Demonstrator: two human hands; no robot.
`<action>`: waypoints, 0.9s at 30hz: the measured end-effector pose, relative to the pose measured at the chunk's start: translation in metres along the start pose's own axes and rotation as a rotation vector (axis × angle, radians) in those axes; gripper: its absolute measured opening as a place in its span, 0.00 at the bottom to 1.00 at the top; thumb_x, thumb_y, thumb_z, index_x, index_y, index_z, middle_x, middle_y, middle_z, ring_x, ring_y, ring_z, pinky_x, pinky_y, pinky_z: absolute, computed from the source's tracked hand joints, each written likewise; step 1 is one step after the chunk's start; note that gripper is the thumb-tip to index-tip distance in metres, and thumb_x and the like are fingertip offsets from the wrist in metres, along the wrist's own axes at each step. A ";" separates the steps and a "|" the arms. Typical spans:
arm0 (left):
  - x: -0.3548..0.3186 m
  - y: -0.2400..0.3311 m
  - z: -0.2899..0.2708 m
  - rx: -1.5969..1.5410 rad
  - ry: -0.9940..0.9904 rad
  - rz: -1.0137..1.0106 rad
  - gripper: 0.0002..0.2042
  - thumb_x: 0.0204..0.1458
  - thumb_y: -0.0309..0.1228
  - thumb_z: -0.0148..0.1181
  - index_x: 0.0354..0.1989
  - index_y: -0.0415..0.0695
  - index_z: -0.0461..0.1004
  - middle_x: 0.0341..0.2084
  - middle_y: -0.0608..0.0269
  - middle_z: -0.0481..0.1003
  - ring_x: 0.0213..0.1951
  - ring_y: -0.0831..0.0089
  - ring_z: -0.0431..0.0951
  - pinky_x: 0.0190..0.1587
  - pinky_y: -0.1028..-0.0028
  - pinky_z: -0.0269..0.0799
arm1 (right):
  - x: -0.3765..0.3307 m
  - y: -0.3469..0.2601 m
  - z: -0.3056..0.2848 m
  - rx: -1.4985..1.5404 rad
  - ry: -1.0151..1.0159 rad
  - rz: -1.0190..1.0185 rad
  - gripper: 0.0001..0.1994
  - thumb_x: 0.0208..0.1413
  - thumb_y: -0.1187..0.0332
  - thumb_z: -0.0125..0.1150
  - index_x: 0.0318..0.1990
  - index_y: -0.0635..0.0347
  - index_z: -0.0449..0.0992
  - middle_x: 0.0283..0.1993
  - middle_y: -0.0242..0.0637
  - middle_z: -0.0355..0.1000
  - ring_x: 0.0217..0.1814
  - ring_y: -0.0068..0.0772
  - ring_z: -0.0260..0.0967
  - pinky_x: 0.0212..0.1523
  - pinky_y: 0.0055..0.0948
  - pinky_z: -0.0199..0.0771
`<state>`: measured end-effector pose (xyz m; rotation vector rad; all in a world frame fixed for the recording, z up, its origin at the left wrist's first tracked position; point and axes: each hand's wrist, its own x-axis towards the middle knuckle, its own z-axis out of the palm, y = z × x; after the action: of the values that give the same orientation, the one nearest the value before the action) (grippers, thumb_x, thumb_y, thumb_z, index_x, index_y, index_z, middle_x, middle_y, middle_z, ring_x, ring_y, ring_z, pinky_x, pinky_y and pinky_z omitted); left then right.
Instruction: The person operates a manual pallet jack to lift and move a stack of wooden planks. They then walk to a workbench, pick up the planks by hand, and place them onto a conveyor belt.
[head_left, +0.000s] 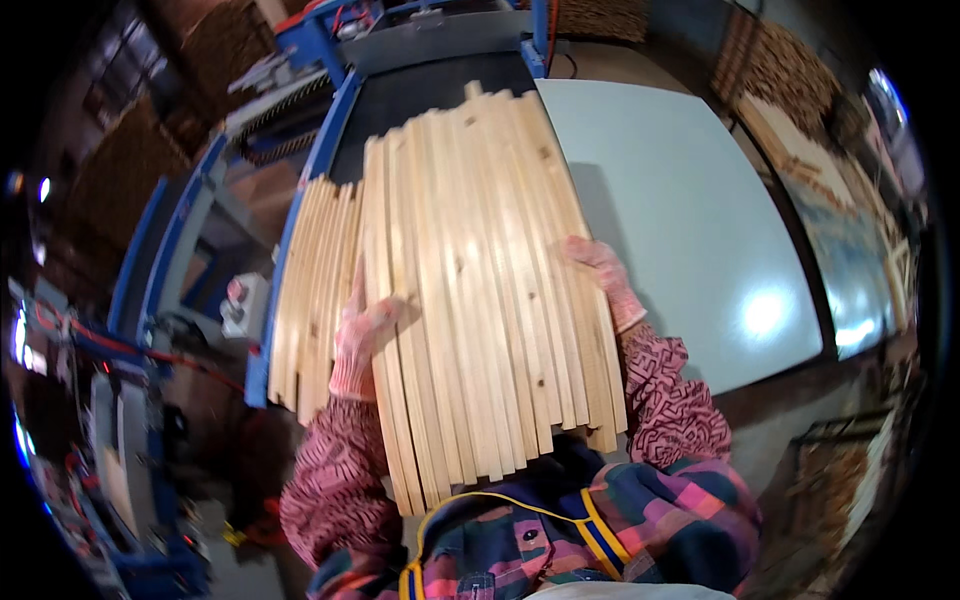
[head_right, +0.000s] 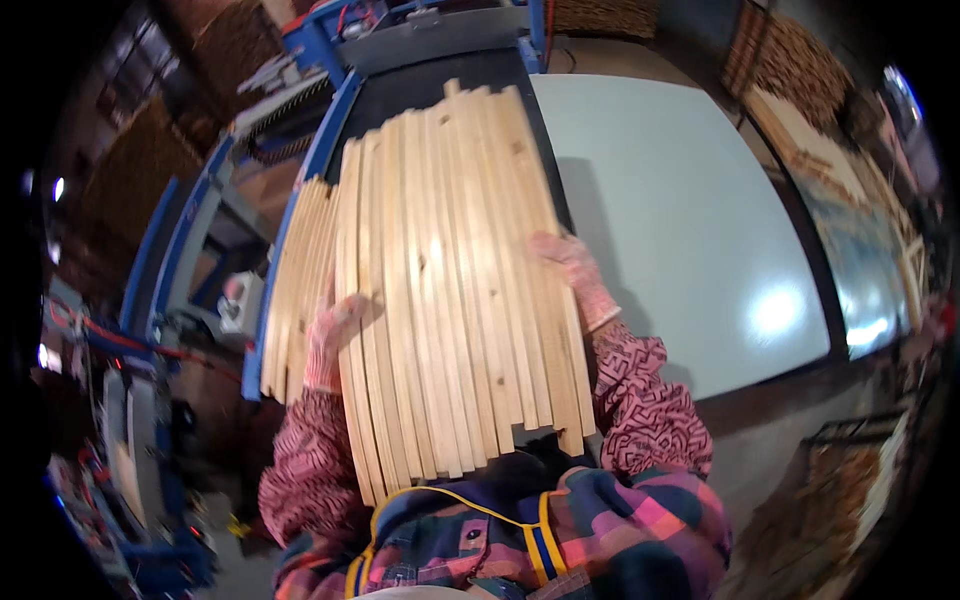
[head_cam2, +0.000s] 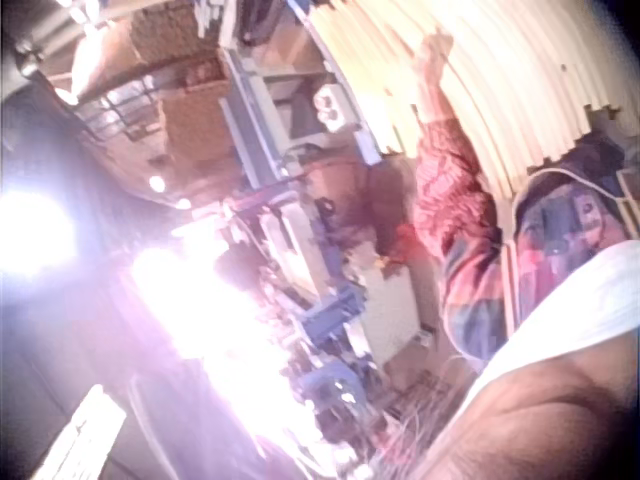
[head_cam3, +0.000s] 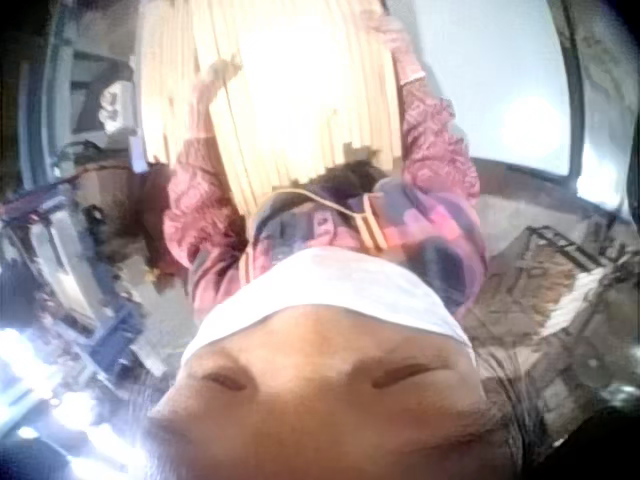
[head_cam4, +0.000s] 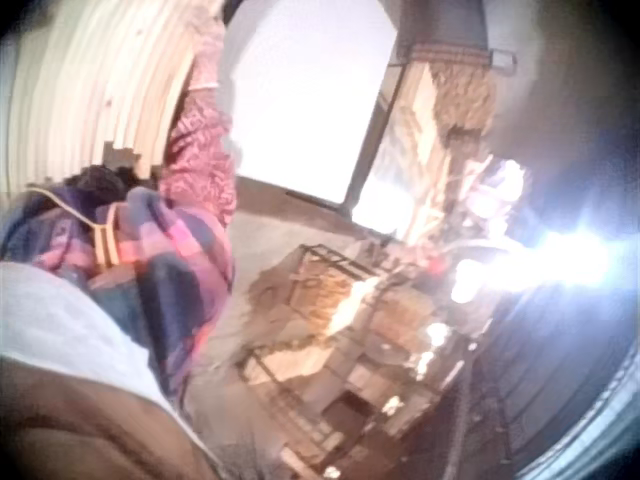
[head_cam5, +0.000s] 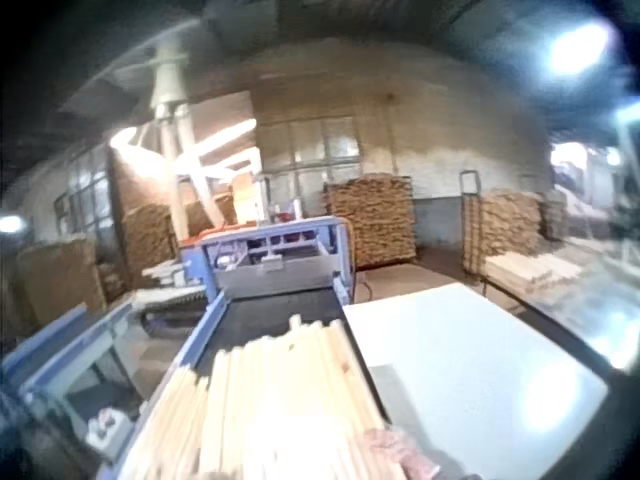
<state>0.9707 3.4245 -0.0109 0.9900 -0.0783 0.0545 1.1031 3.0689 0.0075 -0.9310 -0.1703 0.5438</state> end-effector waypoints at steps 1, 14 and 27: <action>0.008 -0.008 0.035 -0.008 0.042 -0.025 0.46 0.57 0.22 0.59 0.78 0.53 0.34 0.35 0.61 0.75 0.36 0.69 0.79 0.62 0.60 0.70 | -0.014 -0.012 -0.014 -0.016 -0.050 -0.051 0.16 0.59 0.68 0.62 0.51 0.68 0.75 0.41 0.41 0.78 0.40 0.34 0.80 0.42 0.35 0.86; 0.155 -0.107 0.089 2.115 0.423 -0.142 0.41 0.53 0.59 0.61 0.70 0.48 0.58 0.67 0.47 0.60 0.70 0.50 0.55 0.72 0.49 0.45 | 0.119 -0.001 -0.273 -1.888 0.178 -0.374 0.26 0.69 0.49 0.43 0.64 0.55 0.69 0.61 0.53 0.70 0.67 0.54 0.64 0.66 0.43 0.67; 0.144 -0.107 0.082 2.055 0.447 -0.148 0.39 0.52 0.63 0.57 0.65 0.48 0.64 0.66 0.54 0.62 0.70 0.56 0.55 0.73 0.51 0.41 | 0.085 -0.014 -0.036 -2.039 0.430 0.159 0.47 0.55 0.29 0.50 0.76 0.45 0.49 0.81 0.42 0.41 0.82 0.49 0.36 0.73 0.67 0.38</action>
<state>1.1192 3.2990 -0.0419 2.9929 0.5961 0.2413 1.1938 3.0806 -0.0104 -3.0249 -0.2358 0.1185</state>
